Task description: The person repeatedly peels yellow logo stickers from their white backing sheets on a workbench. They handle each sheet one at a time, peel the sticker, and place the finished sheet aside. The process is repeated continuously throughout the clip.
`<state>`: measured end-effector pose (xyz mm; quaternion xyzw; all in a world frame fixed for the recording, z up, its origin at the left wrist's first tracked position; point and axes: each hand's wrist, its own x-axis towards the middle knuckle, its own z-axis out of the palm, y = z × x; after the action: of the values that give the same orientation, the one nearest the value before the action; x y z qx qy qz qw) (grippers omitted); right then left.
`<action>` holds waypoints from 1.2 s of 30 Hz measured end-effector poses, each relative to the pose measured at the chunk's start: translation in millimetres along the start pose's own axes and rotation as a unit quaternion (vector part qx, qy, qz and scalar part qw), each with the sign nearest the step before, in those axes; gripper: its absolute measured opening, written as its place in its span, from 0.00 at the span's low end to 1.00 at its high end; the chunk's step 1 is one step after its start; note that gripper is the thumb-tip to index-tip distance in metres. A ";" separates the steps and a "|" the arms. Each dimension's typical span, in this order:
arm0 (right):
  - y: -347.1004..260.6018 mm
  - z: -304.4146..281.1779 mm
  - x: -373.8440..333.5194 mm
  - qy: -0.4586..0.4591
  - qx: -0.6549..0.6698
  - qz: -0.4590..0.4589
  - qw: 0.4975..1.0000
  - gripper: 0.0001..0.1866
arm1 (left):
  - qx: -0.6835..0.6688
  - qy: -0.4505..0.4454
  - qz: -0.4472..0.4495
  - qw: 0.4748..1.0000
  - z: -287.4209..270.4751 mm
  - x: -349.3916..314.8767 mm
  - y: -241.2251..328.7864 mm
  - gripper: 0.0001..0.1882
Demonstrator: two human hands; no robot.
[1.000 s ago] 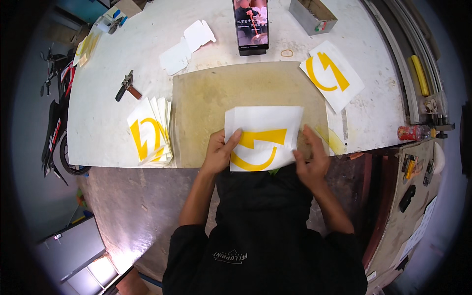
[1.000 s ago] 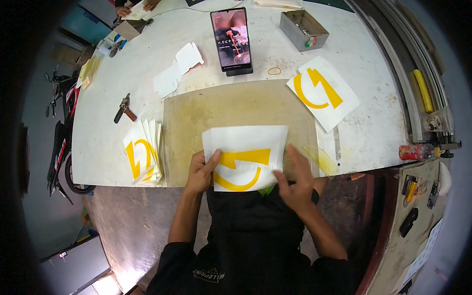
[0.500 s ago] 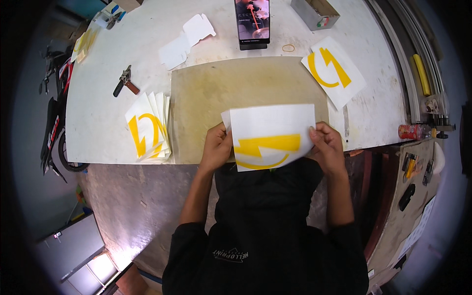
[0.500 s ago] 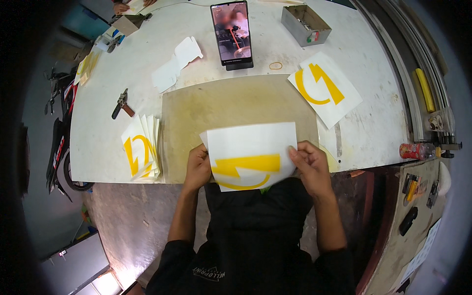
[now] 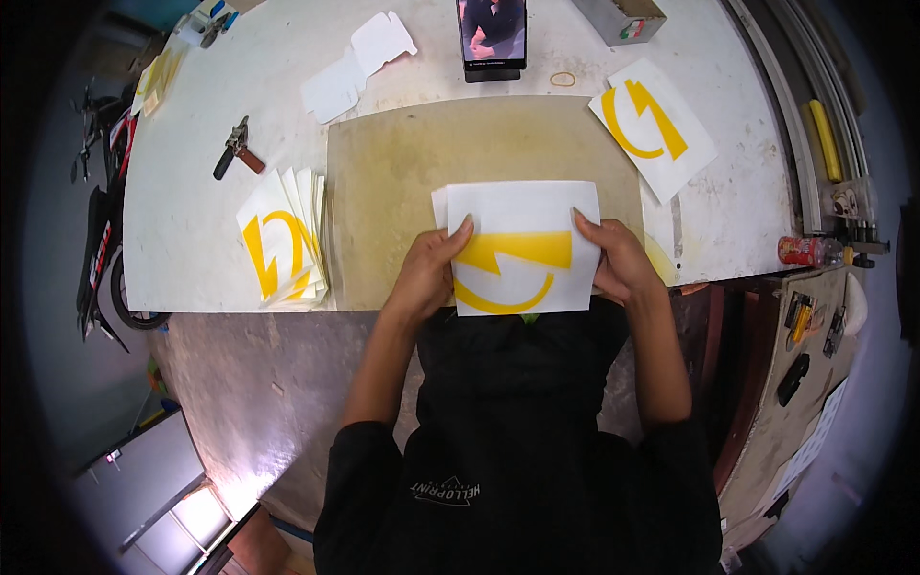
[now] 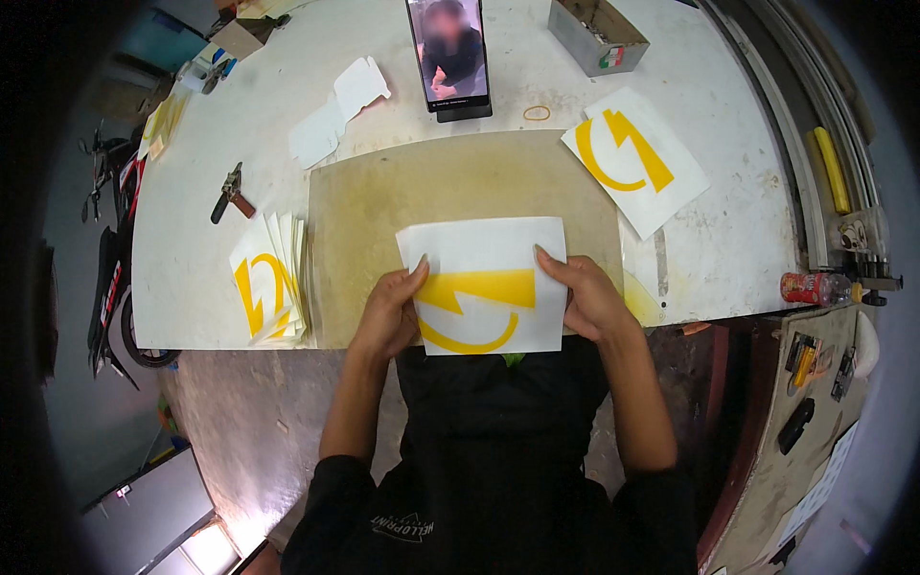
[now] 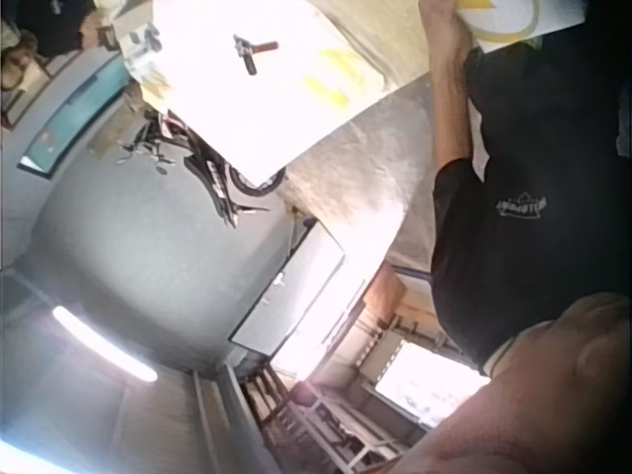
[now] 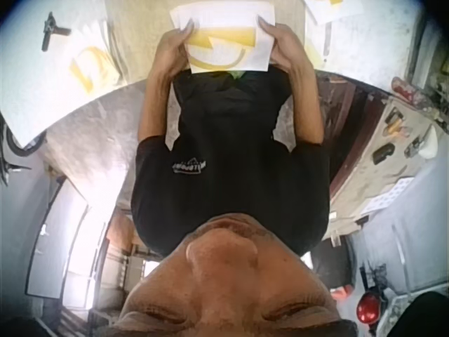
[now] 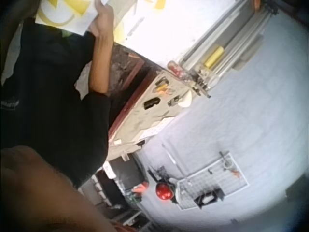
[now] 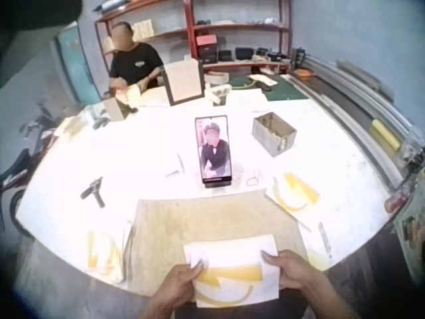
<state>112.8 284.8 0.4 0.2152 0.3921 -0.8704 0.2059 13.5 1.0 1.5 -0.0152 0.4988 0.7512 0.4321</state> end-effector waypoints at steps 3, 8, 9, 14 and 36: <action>1.5 -6.5 3.6 -0.097 0.148 -0.087 0.980 0.26 | -0.049 -0.037 0.004 0.998 4.9 11.3 14.2 0.31; 6.6 14.9 -23.3 -0.039 -0.065 -0.248 0.966 0.30 | -0.091 -0.123 0.069 0.986 0.8 21.4 23.5 0.48; 8.5 14.9 -25.4 -0.019 -0.123 -0.261 0.957 0.31 | -0.110 -0.146 0.076 0.980 0.7 21.8 23.5 0.51; 17.0 3.1 -28.9 0.032 -0.202 -0.269 0.941 0.35 | 0.119 -0.178 0.174 0.961 4.6 4.2 21.6 0.59; 15.8 5.7 -27.3 0.071 -0.231 -0.279 0.929 0.21 | 0.207 0.062 0.209 0.954 32.6 10.8 -8.6 0.16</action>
<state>142.4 276.0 9.2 0.1048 0.6404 -0.7603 -0.0293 25.8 33.8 6.6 0.1326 0.6608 0.7028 0.2278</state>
